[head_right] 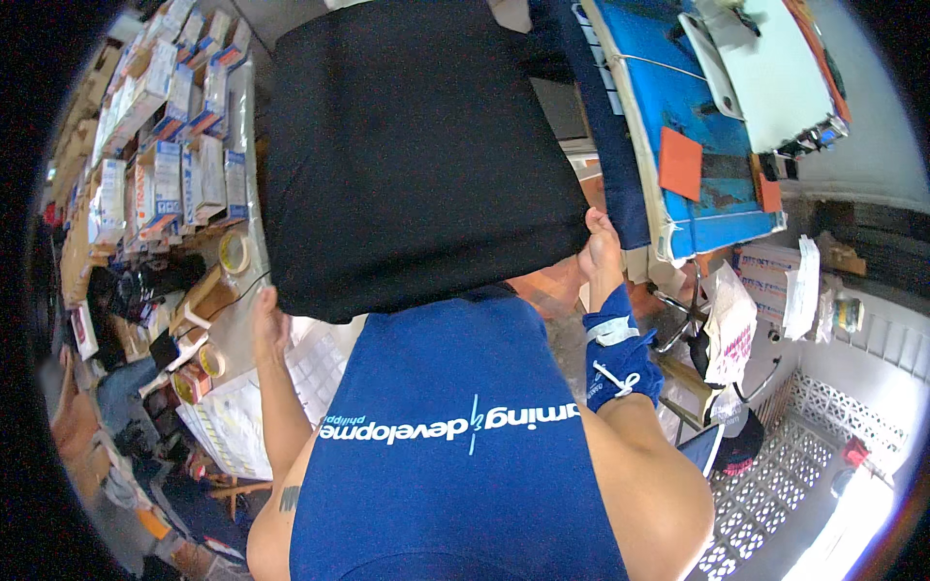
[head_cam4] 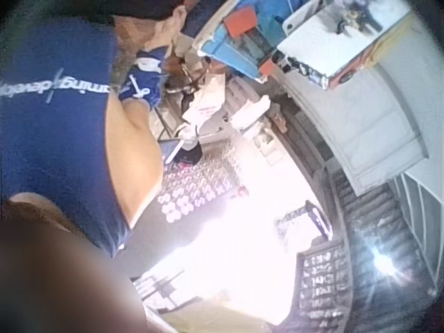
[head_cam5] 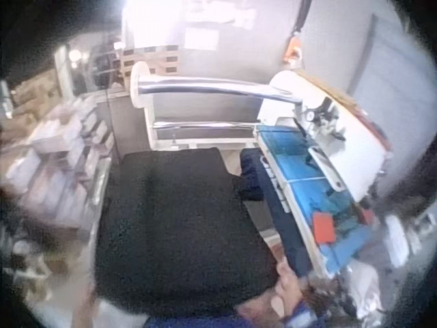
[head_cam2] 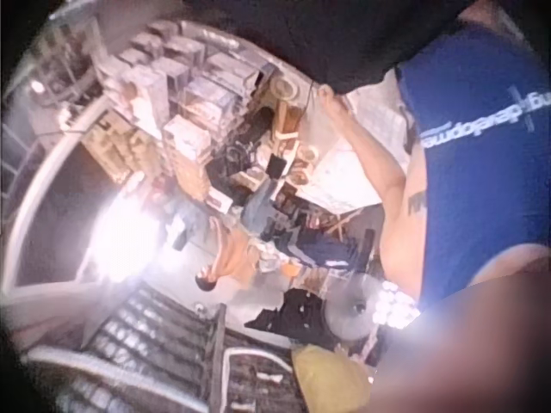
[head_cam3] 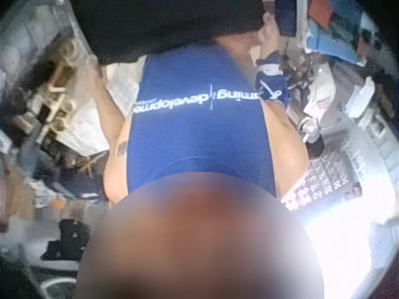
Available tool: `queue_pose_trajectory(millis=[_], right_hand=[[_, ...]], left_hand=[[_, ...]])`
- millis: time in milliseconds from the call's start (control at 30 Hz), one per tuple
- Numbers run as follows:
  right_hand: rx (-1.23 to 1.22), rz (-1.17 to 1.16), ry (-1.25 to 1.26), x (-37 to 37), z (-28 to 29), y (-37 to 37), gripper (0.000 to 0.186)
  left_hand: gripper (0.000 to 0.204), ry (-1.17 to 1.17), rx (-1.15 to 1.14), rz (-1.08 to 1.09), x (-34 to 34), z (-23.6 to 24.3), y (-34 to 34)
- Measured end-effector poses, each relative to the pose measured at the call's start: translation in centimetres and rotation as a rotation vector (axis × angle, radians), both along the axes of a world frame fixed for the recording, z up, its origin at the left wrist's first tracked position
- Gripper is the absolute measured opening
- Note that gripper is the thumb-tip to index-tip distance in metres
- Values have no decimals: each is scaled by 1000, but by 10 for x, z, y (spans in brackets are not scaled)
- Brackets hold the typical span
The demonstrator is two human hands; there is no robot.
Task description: The person places a black t-shirt on a heat press, aligns a transfer sheet, and operates the press to apply the design. They repeat this process with multiple shirts, cutting transfer sheets with scissors and stacking finished shirts.
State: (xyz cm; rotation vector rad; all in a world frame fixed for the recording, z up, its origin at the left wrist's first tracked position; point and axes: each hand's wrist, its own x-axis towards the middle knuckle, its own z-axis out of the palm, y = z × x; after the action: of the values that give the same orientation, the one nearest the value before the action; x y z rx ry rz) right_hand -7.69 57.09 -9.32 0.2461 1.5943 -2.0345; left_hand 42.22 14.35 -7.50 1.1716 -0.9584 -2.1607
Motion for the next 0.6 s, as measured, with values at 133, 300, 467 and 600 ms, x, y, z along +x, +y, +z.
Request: queue_pose_trajectory(millis=[133,300,467,600], right_hand=[[-148,277,-185,-2,10,-4,35],[10,208,-185,-9,29,-2,37],[-110,221,-165,-13,27,-1,37],[-3,157,-84,-14,16,9,31]], left_hand=[[34,-264,-99,-68,0,-7,4],[19,-71,40,9,13,-8,-4],[20,140,-31,123,4,3,-1],[25,129,-31,185,-2,2,5]])
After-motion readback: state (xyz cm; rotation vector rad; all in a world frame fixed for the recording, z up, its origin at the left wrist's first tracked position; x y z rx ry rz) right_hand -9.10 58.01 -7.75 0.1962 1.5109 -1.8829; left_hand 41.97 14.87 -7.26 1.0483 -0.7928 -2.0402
